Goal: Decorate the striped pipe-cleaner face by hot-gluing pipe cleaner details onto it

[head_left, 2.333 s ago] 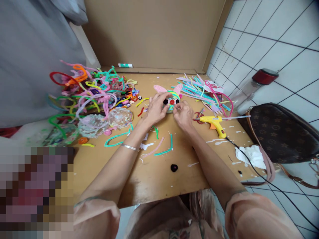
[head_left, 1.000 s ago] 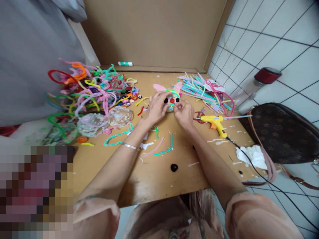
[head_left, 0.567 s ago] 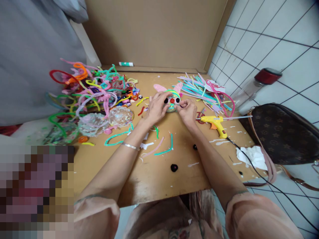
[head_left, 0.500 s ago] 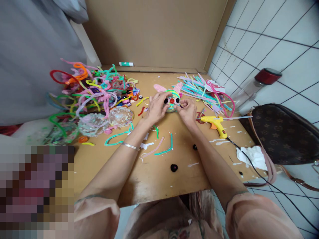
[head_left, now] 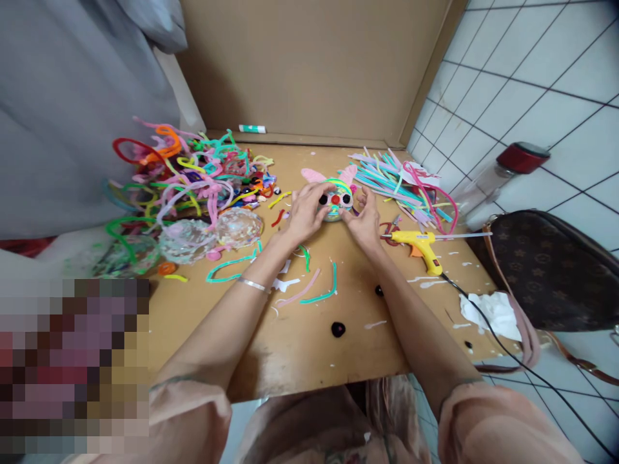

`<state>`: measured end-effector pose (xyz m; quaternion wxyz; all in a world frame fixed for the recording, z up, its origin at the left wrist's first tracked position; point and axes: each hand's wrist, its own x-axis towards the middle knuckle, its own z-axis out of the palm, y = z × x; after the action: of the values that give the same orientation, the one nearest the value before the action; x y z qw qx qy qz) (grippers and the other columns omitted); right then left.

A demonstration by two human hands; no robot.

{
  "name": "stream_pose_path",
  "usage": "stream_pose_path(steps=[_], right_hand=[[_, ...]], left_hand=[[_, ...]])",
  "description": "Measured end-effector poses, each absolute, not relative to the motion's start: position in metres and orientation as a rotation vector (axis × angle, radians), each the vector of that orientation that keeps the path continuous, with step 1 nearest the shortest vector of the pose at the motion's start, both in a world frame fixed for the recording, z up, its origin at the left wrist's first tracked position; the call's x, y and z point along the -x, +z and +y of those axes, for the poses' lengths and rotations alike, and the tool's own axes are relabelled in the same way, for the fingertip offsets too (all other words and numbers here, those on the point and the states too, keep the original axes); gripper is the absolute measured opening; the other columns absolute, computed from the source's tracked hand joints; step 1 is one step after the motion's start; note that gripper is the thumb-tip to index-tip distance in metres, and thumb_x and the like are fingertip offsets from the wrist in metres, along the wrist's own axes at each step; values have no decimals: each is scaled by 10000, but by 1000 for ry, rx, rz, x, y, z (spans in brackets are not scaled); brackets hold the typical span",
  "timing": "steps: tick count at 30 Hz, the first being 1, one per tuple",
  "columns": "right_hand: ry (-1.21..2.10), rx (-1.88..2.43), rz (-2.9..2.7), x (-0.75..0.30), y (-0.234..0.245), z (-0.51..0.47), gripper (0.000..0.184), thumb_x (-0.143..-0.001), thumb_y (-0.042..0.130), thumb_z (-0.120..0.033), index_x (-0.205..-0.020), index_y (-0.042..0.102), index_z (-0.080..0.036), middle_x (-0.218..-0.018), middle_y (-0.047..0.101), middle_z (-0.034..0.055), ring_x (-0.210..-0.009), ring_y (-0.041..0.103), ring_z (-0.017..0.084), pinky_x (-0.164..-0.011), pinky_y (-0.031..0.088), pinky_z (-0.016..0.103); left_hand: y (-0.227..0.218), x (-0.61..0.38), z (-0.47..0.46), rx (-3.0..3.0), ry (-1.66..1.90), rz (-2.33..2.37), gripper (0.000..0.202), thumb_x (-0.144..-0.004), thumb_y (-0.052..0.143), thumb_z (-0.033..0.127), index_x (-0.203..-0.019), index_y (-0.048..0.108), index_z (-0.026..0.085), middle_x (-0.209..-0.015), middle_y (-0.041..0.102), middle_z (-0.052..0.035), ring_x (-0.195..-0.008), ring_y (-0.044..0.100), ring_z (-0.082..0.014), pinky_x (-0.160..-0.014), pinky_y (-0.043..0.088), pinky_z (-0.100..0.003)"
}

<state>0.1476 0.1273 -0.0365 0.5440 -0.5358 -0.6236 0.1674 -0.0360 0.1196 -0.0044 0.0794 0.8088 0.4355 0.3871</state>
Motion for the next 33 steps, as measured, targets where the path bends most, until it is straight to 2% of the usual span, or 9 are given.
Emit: stream_pose_path(steps=[6,14,18,26,33], right_hand=[[578,1116,-1474,-145,-48,142,953,-745,801,-426,-1540,307,-247,-1483,577,182,-1356,603,288,-1141,492,536],[626,1063,-1460,-143,-57,147,1024,-759,775,-481,-1575,215,-219,-1378,628,188,-1251,657,269,-1109,512,521],[618,1049,-1429,-142,-56,144,1032,-726,797,-468,-1551,239,-196,-1351,632,202,-1227,666,281,-1098,516,512],[587,1139,-1397,-140,-52,142,975,-726,816,-427,-1523,286,-243,-1287,661,161,-1160,683,282,-1036,547,517],[541,1152,-1435,-142,-54,142,987,-736,800,-532,-1533,285,-259,-1291,640,150,-1120,678,266,-977,579,492]], left_hand=[[-6,39,119,-2420,1156,1306,452,-968,512,379,-1389,568,225,-1424,641,-146,-1273,576,-316,-1085,425,-487],[-15,39,120,-2421,1293,1242,462,-1002,481,463,-1389,550,219,-1452,576,-173,-1379,508,-313,-1143,421,-501],[-21,38,122,-2352,1392,1288,452,-976,543,468,-1359,555,228,-1424,555,-172,-1373,504,-327,-1159,414,-539],[-32,40,128,-2214,1463,1383,504,-929,619,543,-1315,561,224,-1325,602,-151,-1283,564,-316,-1124,463,-514],[-40,39,131,-2189,1459,1418,506,-945,597,538,-1345,540,233,-1307,638,-134,-1236,606,-287,-1069,504,-480]])
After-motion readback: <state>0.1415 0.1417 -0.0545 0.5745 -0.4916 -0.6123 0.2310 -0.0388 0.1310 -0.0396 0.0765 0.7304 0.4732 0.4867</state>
